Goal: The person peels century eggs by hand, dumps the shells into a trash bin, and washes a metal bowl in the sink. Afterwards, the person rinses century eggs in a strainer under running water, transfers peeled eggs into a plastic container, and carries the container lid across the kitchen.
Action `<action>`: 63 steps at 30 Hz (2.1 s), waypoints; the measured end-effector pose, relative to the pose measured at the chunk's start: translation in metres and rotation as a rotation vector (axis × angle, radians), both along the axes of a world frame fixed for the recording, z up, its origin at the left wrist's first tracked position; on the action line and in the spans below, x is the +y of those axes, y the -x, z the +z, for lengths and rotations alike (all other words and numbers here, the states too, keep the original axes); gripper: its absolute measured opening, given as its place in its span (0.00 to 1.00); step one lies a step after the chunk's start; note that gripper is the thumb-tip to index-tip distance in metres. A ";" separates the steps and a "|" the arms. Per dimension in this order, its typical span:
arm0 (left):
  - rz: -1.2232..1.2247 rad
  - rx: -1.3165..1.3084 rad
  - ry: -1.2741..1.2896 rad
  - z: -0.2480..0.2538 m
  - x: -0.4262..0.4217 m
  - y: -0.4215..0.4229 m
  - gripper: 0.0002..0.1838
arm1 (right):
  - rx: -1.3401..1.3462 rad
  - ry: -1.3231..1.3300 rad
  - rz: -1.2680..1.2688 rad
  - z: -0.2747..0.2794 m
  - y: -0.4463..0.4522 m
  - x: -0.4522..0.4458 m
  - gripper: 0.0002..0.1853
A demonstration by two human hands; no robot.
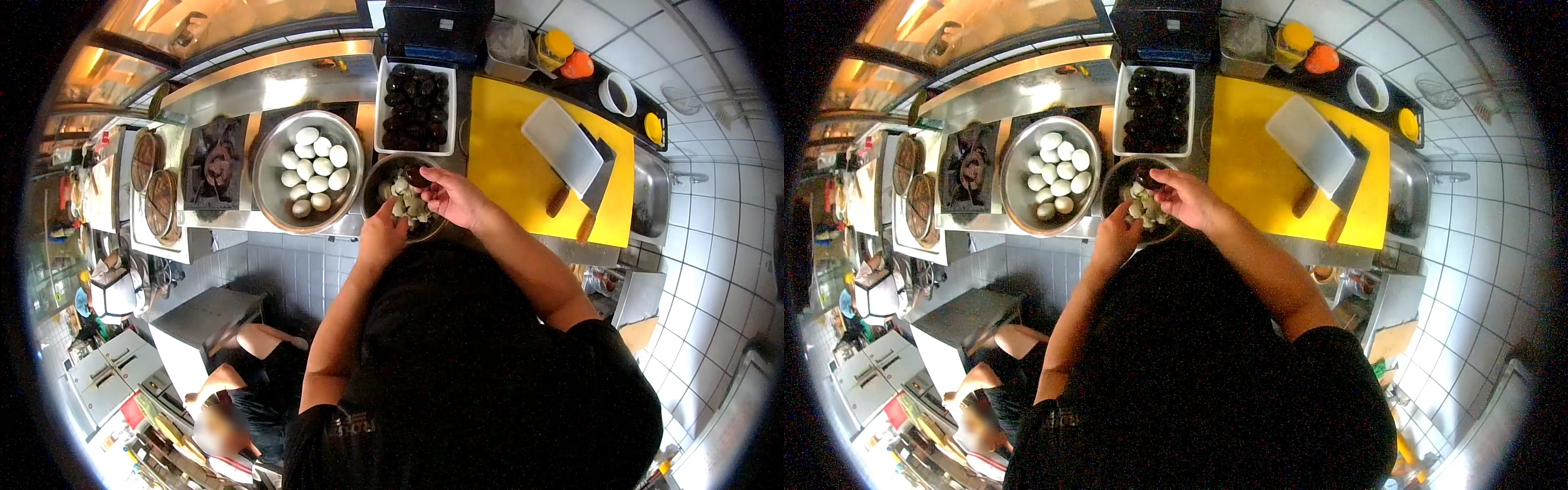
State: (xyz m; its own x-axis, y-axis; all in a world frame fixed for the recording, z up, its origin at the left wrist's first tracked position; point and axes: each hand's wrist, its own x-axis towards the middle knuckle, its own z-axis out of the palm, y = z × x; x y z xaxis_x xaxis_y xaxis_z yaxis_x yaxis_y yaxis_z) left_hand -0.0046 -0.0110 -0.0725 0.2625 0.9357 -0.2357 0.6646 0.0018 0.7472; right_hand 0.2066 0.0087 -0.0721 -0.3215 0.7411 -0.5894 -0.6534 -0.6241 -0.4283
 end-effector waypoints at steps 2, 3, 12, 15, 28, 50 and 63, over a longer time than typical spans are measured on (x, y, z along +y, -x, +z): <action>0.028 -0.016 -0.022 -0.001 0.001 0.000 0.23 | -0.023 0.003 -0.037 0.006 0.002 0.004 0.10; 0.049 -0.029 -0.026 0.003 0.001 -0.001 0.21 | -0.048 -0.016 -0.065 0.010 0.003 0.008 0.10; 0.079 -0.143 -0.008 0.023 -0.002 -0.007 0.16 | -0.214 -0.062 -0.245 -0.023 -0.020 0.050 0.10; 0.104 -0.191 -0.076 0.022 0.000 -0.001 0.16 | -0.365 -0.117 -0.266 0.001 -0.005 0.034 0.16; 0.432 -0.028 -0.350 0.021 0.047 0.072 0.15 | -1.517 -0.852 0.491 0.031 0.018 -0.009 0.19; 0.400 0.061 0.187 0.008 -0.035 0.046 0.13 | -1.447 -1.065 0.422 0.012 0.009 -0.026 0.20; 0.818 -0.832 0.593 -0.042 -0.059 0.006 0.10 | -1.214 -0.852 0.042 0.010 -0.047 -0.040 0.08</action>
